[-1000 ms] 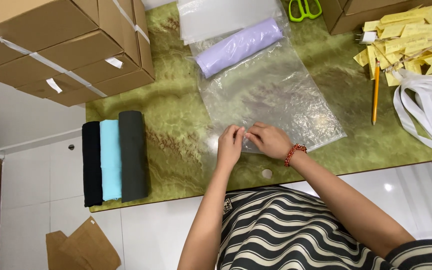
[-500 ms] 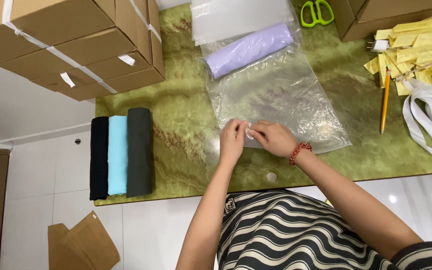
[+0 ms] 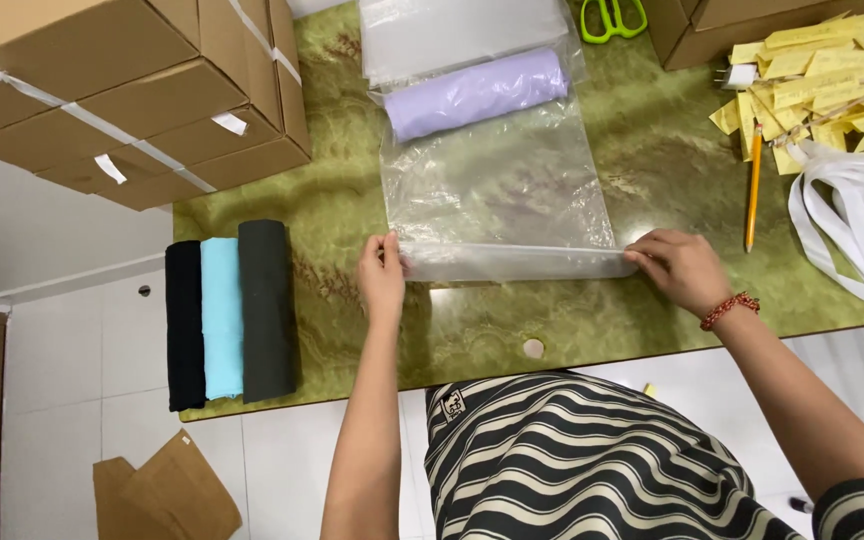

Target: The person writes on a yellow sticky note attached to a cardboard box tied with a white ribbon, then stacks the box. They place a rolled purple fabric into a clear plastic bag, seal it, and put it into a cardboard box. Finally, they close the box and tie it with a white ribbon.

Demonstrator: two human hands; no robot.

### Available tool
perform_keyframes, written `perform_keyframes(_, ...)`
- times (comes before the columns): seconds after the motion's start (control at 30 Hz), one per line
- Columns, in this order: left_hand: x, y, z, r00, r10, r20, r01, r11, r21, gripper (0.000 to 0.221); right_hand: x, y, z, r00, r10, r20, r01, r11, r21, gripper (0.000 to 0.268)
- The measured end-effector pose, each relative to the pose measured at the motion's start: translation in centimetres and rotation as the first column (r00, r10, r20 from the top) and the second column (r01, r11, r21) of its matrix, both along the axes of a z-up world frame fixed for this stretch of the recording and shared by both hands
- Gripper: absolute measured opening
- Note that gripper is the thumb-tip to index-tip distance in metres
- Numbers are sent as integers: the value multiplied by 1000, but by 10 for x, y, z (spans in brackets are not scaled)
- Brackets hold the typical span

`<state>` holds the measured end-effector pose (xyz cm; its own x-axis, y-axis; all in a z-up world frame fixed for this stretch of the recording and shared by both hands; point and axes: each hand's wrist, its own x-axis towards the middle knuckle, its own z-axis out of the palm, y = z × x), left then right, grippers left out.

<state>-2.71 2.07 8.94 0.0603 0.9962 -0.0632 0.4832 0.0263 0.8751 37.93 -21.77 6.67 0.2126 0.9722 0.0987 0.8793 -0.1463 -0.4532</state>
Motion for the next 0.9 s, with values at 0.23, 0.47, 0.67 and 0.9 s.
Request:
perform_keyframes(0.23, -27, 1, -28, 957, 100, 273, -45, 979, -200, 59, -18, 14, 51, 758, -241, -607, 167, 970, -176, 19)
perform_keyframes(0.47, -21, 22, -24, 984, 106, 142, -62, 957, -284, 27, -8, 71, 7, 684, -438, -583, 399, 894, -204, 30)
perform_keyframes(0.67, -9, 61, -69, 968, 143, 207, -58, 927, -370, 56, 25, 123, -59, 616, -537, -576, 490, 834, -254, 31)
perform_keyframes(0.9, 1, 104, -139, 984, 123, -129, -160, 930, -330, 44, 7, 144, -54, 665, -655, -359, 560, 755, -341, 32)
